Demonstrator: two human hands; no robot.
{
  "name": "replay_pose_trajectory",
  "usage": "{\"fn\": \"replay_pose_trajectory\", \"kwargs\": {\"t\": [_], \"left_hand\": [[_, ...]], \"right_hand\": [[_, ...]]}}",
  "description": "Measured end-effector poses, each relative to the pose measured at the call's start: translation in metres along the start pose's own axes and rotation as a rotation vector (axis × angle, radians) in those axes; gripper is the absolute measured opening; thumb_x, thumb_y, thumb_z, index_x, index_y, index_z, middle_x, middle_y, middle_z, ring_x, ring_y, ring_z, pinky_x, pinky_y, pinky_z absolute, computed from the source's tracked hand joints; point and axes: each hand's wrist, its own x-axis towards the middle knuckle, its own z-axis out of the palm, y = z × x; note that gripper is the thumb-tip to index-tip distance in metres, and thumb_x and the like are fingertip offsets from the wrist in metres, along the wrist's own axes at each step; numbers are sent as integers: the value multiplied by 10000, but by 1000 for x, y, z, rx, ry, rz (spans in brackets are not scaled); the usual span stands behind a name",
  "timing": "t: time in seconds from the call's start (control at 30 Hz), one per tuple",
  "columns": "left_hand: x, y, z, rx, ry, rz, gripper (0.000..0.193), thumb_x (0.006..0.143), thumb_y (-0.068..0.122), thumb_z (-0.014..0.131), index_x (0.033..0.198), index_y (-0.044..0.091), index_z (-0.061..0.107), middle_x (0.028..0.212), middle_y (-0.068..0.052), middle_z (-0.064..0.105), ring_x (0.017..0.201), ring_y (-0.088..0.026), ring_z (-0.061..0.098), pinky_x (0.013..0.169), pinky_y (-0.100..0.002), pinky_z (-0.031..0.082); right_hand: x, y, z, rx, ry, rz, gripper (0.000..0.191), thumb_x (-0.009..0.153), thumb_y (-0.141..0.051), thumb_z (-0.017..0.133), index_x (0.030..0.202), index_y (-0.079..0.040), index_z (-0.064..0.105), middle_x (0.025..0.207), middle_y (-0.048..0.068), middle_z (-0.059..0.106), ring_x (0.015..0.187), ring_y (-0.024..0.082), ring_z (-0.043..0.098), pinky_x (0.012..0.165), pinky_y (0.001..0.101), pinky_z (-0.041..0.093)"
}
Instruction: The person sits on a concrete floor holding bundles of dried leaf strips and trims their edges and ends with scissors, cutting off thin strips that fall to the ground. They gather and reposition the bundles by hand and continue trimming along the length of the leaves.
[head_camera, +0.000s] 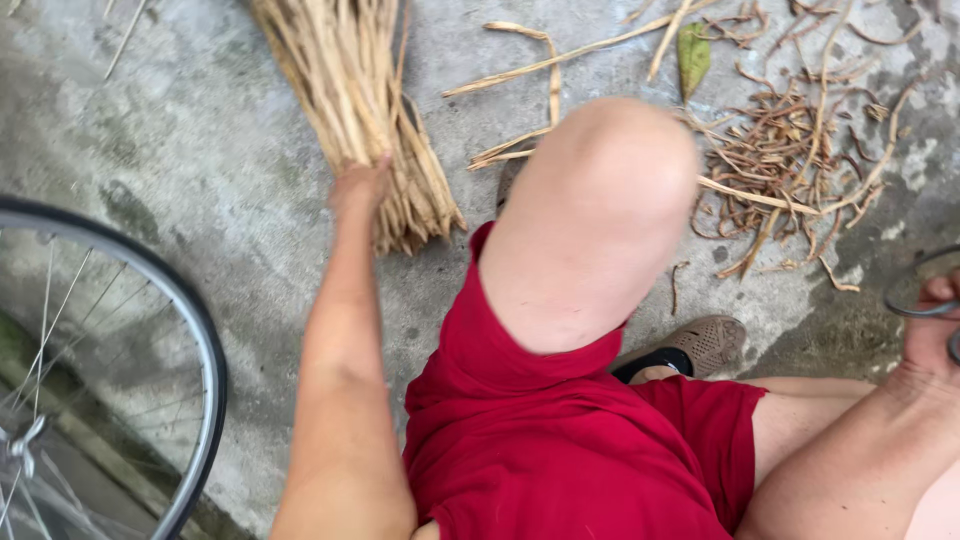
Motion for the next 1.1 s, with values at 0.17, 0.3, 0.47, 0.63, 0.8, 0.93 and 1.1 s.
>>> {"fn": "replay_pose_trajectory", "kwargs": {"t": [0.17, 0.3, 0.47, 0.63, 0.8, 0.93, 1.1], "left_hand": [[-13, 11, -44, 220, 247, 296, 931, 871, 712, 686, 1376, -57, 547, 1363, -298, 577, 1256, -425, 570, 1032, -523, 478], [-13, 64, -39, -74, 462, 730, 563, 890, 364, 819, 1306, 26, 645, 1170, -230, 662, 1054, -385, 651, 896, -498, 539], [-29, 186, 13, -342, 93, 1162, 187, 968, 124, 723, 1155, 114, 727, 1113, -107, 703, 919, -234, 723, 834, -370, 587], [-66, 295, 70, 43, -79, 1398, 331, 984, 154, 667, 1298, 258, 687, 1317, -41, 636, 1213, -246, 598, 1056, -401, 494], [-68, 370, 108, 387, -99, 1215, 535, 946, 415, 678, 1448, 344, 509, 1593, -157, 252, 1434, -366, 306, 1141, -607, 301], [-47, 388, 128, 512, 232, 1255, 747, 788, 557, 683, 1446, 228, 551, 1599, -223, 358, 1433, -437, 403, 1043, -641, 382], [1, 361, 118, 55, 66, 1162, 237, 1010, 209, 668, 1245, 174, 656, 1364, -72, 670, 1224, -246, 648, 1059, -409, 567]], "right_hand": [[-10, -12, 27, -41, 97, -24, 212, 1202, -230, 563, 1236, -21, 567, 1137, 151, 700, 708, 114, 541, 681, 259, 440], [-32, -8, 66, -201, 169, -83, 271, 1168, -234, 650, 1381, -94, 561, 1051, 175, 731, 652, 124, 554, 665, 278, 467], [-36, -1, 80, -245, 156, -57, 256, 1185, -131, 630, 1406, -53, 526, 1087, 241, 716, 669, 151, 546, 678, 289, 462], [-32, 11, 79, -291, 205, -55, 266, 1167, -91, 619, 1407, -33, 519, 1091, 264, 707, 681, 161, 559, 675, 285, 470], [-6, 33, 88, -319, 246, -13, 285, 1146, -100, 624, 1405, -36, 524, 1058, 237, 687, 739, 167, 600, 660, 268, 465], [14, 47, 96, -363, 243, 6, 291, 1141, -81, 624, 1405, -12, 523, 1059, 240, 681, 789, 182, 625, 672, 265, 459], [17, 51, 101, -339, 190, 46, 294, 1142, -74, 615, 1408, -14, 506, 1079, 264, 699, 711, 162, 578, 690, 271, 484]]}}
